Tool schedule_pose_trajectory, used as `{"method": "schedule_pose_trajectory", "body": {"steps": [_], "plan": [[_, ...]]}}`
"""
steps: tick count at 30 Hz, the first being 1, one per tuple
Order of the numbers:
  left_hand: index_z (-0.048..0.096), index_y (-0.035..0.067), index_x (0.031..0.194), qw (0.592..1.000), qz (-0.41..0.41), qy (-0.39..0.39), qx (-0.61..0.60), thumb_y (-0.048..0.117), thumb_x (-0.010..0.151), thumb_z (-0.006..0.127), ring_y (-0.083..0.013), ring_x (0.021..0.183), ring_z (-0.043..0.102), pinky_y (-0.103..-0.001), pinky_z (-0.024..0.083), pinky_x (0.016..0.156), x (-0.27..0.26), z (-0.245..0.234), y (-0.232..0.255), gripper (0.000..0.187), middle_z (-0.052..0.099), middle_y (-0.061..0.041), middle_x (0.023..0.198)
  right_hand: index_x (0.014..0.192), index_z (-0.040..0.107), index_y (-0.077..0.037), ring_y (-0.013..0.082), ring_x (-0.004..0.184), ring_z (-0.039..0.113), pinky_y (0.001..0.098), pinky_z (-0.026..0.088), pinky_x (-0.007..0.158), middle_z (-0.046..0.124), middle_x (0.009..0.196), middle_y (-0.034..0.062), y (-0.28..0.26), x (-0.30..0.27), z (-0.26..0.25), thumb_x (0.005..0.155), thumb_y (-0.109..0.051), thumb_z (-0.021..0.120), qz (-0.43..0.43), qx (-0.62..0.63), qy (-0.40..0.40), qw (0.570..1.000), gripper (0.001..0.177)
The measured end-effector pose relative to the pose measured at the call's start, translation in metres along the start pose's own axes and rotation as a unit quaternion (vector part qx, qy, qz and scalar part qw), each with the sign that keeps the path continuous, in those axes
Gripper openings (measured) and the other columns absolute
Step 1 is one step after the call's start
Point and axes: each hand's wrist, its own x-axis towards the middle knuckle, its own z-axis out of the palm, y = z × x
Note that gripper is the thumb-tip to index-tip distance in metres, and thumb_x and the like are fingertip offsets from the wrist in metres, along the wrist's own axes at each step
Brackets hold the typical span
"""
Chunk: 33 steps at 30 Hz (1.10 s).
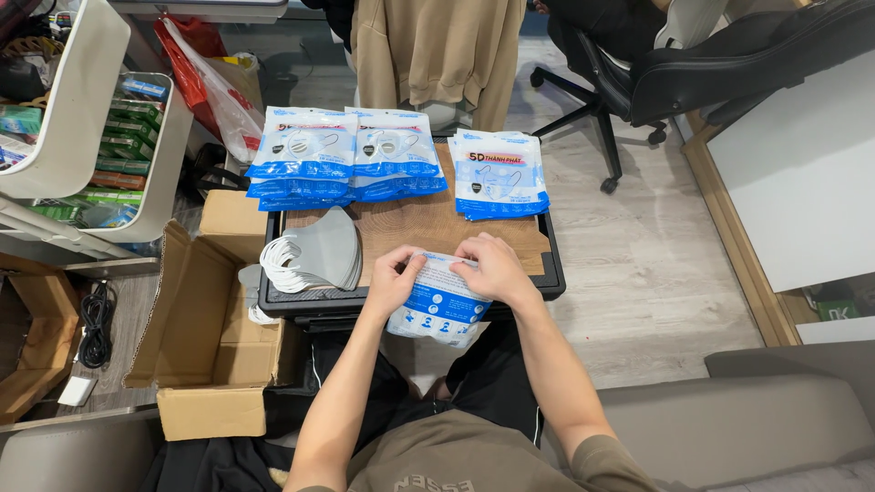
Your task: The person organizes and packs face masks by handling individual grey masks and placing them into blue and white plastic packaging.
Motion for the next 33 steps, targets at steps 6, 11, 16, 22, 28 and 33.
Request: {"method": "schedule_pose_trajectory", "body": {"steps": [6, 11, 16, 22, 28, 33], "plan": [[0.083, 0.014, 0.097, 1.000, 0.002, -0.003, 0.010, 0.013, 0.097, 0.074, -0.0082, 0.074, 0.057, -0.029, 0.053, 0.073, 0.000, 0.001, 0.003, 0.009, 0.066, -0.003, 0.068, 0.089, 0.071, -0.022, 0.0222, 0.094, 0.065, 0.0385, 0.049, 0.085, 0.069, 0.083, -0.0008, -0.006, 0.006, 0.005, 0.084, -0.036, 0.076, -0.026, -0.018, -0.012, 0.999, 0.016], [0.083, 0.013, 0.094, 1.000, 0.010, -0.006, 0.008, 0.012, 0.097, 0.074, -0.0079, 0.075, 0.056, -0.029, 0.052, 0.073, -0.001, 0.001, -0.004, 0.009, 0.065, -0.002, 0.069, 0.082, 0.068, -0.022, 0.0213, 0.092, 0.065, 0.0373, 0.049, 0.083, 0.067, 0.079, -0.0012, 0.004, 0.012, 0.015, 0.087, -0.036, 0.072, -0.038, -0.037, -0.010, 0.999, 0.016], [0.083, 0.013, 0.095, 1.000, 0.013, -0.006, 0.010, 0.012, 0.097, 0.074, -0.0079, 0.075, 0.056, -0.029, 0.052, 0.074, 0.000, 0.001, 0.003, 0.009, 0.064, -0.002, 0.068, 0.082, 0.069, -0.021, 0.0225, 0.091, 0.065, 0.0386, 0.050, 0.082, 0.067, 0.078, 0.0008, -0.015, 0.007, 0.005, 0.084, -0.037, 0.075, -0.029, -0.010, 0.009, 0.999, 0.017], [0.081, 0.013, 0.093, 0.999, 0.023, -0.012, 0.022, 0.011, 0.096, 0.074, -0.0082, 0.074, 0.058, -0.029, 0.052, 0.073, 0.000, 0.001, 0.007, 0.008, 0.065, -0.003, 0.069, 0.086, 0.070, -0.022, 0.0212, 0.093, 0.066, 0.0378, 0.051, 0.084, 0.069, 0.082, -0.0006, -0.015, 0.012, 0.012, 0.089, -0.036, 0.070, -0.033, -0.001, 0.004, 0.999, 0.014], [0.080, 0.013, 0.091, 1.000, 0.020, 0.000, 0.017, 0.013, 0.094, 0.078, -0.0090, 0.073, 0.059, -0.028, 0.052, 0.073, -0.001, 0.000, 0.000, 0.004, 0.065, -0.003, 0.069, 0.083, 0.068, -0.022, 0.0213, 0.090, 0.067, 0.0372, 0.051, 0.081, 0.067, 0.079, -0.0010, -0.007, 0.015, 0.024, 0.089, -0.035, 0.070, -0.044, -0.011, 0.028, 0.999, 0.015], [0.078, 0.012, 0.088, 1.000, -0.005, 0.007, 0.002, 0.012, 0.094, 0.076, -0.0070, 0.073, 0.055, -0.027, 0.051, 0.071, -0.003, 0.000, 0.005, 0.006, 0.063, 0.000, 0.066, 0.087, 0.069, -0.023, 0.0200, 0.090, 0.065, 0.0373, 0.051, 0.081, 0.067, 0.081, -0.0010, -0.026, 0.012, 0.017, 0.086, -0.040, 0.073, -0.045, -0.013, 0.034, 0.998, 0.018]]}}
